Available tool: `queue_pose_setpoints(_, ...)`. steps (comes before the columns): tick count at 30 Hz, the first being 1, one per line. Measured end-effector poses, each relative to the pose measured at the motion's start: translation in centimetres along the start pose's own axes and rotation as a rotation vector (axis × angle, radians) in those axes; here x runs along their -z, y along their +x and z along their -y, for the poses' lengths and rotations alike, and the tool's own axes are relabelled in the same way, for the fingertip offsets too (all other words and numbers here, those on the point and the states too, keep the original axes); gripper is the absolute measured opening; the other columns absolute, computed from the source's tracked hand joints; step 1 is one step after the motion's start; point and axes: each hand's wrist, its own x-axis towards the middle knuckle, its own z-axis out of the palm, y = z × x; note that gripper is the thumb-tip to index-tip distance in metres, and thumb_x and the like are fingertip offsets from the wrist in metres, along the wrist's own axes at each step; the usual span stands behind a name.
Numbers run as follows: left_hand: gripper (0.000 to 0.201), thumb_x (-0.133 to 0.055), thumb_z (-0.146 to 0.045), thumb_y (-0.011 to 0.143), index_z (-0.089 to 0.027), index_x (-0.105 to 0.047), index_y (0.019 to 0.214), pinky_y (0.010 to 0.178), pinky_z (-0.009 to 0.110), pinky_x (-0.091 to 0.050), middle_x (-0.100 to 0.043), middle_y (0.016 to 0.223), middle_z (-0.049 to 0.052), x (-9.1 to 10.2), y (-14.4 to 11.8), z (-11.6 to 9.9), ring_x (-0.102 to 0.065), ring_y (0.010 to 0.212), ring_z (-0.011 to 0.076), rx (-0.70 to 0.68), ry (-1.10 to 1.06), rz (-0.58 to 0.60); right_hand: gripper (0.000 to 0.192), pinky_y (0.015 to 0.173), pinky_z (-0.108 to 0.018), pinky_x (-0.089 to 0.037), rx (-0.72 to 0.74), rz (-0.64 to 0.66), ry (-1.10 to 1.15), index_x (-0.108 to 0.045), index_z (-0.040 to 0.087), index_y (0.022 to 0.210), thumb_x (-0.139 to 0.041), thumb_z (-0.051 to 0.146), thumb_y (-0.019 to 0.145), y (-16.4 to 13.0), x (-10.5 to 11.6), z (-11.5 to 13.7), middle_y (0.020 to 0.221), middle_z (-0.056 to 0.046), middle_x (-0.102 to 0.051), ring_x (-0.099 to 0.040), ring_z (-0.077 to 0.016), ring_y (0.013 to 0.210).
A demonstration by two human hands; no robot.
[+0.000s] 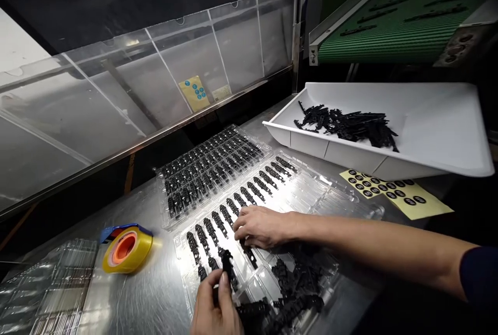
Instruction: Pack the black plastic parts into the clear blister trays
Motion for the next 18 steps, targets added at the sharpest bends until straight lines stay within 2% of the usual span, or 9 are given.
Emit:
queue_pose_setpoints(2,0.019,-0.047,-0.031,0.091,-0.021,-0.062,0.096,0.059,0.026,-0.043,-0.069,0.092,0.004,-0.6,0.9,0.0,-0.063,0.073,0.0166,-0.113,0.180,-0.026,0.025,0.087,-0.035,-0.037,-0.078,-0.067,0.061,-0.065,0.019,0.112,-0.060,0.029,0.090,-1.7,0.3,0.2,0.122,-0.004,-0.062,-0.052,-0.0197,0.103)
queue_pose_setpoints(4,0.019,-0.045,-0.022,0.091,-0.018,-0.062,0.098,0.060,0.027,-0.042,-0.067,0.095,0.006,-1.2,1.3,-0.1,-0.062,0.078,0.0186,-0.287,0.356,-0.029,0.021,0.089,-0.036,-0.038,-0.202,-0.135,0.104,-0.066,0.017,0.107,-0.057,0.028,0.092,-3.9,0.6,0.5,0.115,-0.005,-0.064,-0.054,-0.0193,0.101)
queue_pose_setpoints(8,0.027,-0.044,-0.002,0.083,-0.013,-0.064,0.098,0.066,0.027,-0.042,-0.064,0.092,0.008,-1.4,1.5,-0.4,-0.054,0.087,0.0212,-0.588,0.480,-0.013,0.020,0.086,-0.037,-0.041,-0.434,-0.242,0.117,-0.067,0.016,0.098,-0.056,0.031,0.092,-8.4,0.7,0.9,0.101,-0.006,-0.064,-0.055,-0.0204,0.094)
queue_pose_setpoints(11,0.030,-0.044,0.002,0.080,-0.011,-0.065,0.097,0.071,0.029,-0.043,-0.063,0.095,0.009,-1.3,1.5,-0.7,-0.050,0.089,0.0225,-0.672,0.502,-0.020,0.020,0.081,-0.036,-0.042,-0.495,-0.248,0.106,-0.067,0.017,0.093,-0.056,0.034,0.091,-10.3,0.4,1.1,0.098,-0.008,-0.063,-0.054,-0.0219,0.093)
queue_pose_setpoints(13,0.029,-0.044,0.002,0.081,-0.010,-0.066,0.096,0.073,0.029,-0.043,-0.063,0.095,0.010,-1.6,1.5,-0.9,-0.049,0.089,0.0227,-0.709,0.510,0.039,0.021,0.079,-0.035,-0.043,-0.522,-0.224,0.119,-0.067,0.017,0.093,-0.058,0.036,0.090,-10.8,0.1,1.1,0.096,-0.008,-0.062,-0.054,-0.0223,0.091)
queue_pose_setpoints(16,0.031,-0.044,0.003,0.082,-0.011,-0.067,0.098,0.074,0.028,-0.044,-0.064,0.096,0.007,-2.6,1.7,-0.8,-0.049,0.089,0.0209,-0.700,0.499,0.147,0.022,0.076,-0.034,-0.043,-0.562,-0.217,0.145,-0.067,0.018,0.094,-0.059,0.038,0.089,-10.9,-0.2,1.1,0.090,-0.007,-0.062,-0.055,-0.0217,0.087)
queue_pose_setpoints(18,0.028,-0.047,-0.001,0.083,-0.013,-0.068,0.096,0.073,0.026,-0.045,-0.066,0.094,0.006,-3.4,2.0,-0.2,-0.051,0.089,0.0199,-0.695,0.483,0.146,0.022,0.075,-0.034,-0.043,-0.578,-0.234,0.148,-0.067,0.017,0.089,-0.055,0.035,0.092,-10.8,-0.3,1.0,0.083,-0.006,-0.062,-0.056,-0.0201,0.082)
